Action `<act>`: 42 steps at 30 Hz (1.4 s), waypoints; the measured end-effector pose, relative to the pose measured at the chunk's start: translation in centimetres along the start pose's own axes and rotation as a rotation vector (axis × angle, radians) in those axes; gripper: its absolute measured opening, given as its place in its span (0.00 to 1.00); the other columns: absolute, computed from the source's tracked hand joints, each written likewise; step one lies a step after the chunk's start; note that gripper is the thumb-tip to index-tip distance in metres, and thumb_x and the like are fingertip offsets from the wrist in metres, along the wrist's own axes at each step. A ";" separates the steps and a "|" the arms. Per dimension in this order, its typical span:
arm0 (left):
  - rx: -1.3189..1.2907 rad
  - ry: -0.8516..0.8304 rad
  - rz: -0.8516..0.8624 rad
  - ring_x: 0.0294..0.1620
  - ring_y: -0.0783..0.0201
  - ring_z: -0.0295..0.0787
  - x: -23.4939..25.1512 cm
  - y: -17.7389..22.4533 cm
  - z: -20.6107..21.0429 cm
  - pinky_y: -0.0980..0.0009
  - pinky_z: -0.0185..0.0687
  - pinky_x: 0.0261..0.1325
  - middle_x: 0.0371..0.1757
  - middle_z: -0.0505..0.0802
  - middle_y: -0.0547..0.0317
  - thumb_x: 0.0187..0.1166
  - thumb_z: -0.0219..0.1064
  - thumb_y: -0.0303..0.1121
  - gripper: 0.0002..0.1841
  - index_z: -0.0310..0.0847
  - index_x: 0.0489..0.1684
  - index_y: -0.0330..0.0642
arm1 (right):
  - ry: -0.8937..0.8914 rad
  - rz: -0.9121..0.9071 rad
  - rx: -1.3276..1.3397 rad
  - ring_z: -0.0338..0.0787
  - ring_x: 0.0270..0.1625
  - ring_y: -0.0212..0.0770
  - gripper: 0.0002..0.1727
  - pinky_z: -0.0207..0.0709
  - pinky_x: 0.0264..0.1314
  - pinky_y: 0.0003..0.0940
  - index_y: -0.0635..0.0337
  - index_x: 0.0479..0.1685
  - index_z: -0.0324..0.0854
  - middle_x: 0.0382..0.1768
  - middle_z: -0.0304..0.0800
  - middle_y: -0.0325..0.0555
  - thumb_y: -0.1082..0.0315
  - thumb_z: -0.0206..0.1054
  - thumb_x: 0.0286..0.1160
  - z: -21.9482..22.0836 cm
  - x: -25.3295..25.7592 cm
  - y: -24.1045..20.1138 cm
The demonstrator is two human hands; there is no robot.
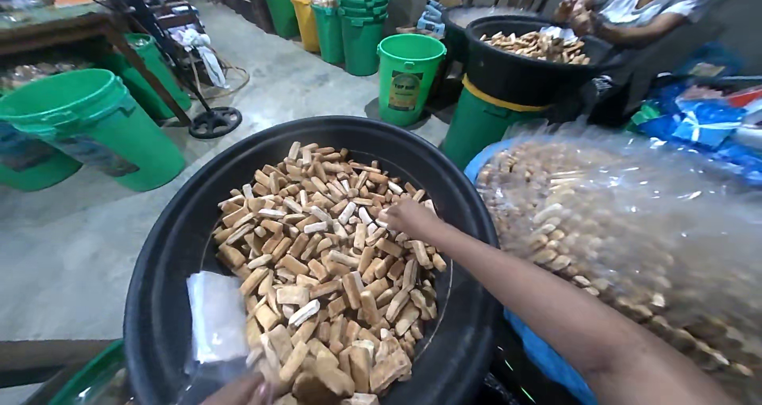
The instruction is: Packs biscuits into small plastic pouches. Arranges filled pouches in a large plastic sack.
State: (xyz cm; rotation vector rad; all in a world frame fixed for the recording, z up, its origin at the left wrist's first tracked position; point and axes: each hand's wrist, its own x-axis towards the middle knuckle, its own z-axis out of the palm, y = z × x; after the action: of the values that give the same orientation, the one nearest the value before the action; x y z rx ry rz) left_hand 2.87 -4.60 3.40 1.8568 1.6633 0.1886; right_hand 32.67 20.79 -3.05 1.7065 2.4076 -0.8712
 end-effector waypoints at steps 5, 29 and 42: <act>-0.273 0.427 0.059 0.24 0.64 0.88 4.9 1.8 -1.5 0.63 0.87 0.30 0.30 0.92 0.52 0.87 0.54 0.32 0.15 0.85 0.43 0.28 | 0.051 0.096 -0.036 0.74 0.79 0.70 0.23 0.68 0.78 0.66 0.62 0.78 0.77 0.78 0.72 0.70 0.66 0.59 0.88 2.6 0.4 -0.7; 0.269 0.036 0.003 0.75 0.36 0.78 19.0 4.8 -0.5 0.44 0.68 0.78 0.67 0.85 0.31 0.88 0.56 0.28 0.16 0.82 0.63 0.26 | -0.028 0.148 -0.127 0.70 0.83 0.70 0.25 0.65 0.84 0.57 0.76 0.79 0.69 0.84 0.60 0.76 0.69 0.58 0.89 0.2 -0.6 -0.4; -0.124 0.468 0.257 0.68 0.43 0.85 17.6 7.7 2.0 0.53 0.81 0.68 0.79 0.77 0.34 0.80 0.56 0.17 0.26 0.71 0.80 0.31 | 0.142 -0.268 0.028 0.83 0.69 0.55 0.21 0.76 0.73 0.41 0.70 0.73 0.77 0.76 0.70 0.67 0.78 0.59 0.82 -1.5 -7.7 -8.9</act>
State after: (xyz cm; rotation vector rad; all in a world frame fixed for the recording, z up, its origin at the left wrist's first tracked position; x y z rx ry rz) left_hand 13.78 11.12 0.70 2.0296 1.6476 0.8717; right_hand 28.17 13.03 4.63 1.5243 2.7790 -0.8414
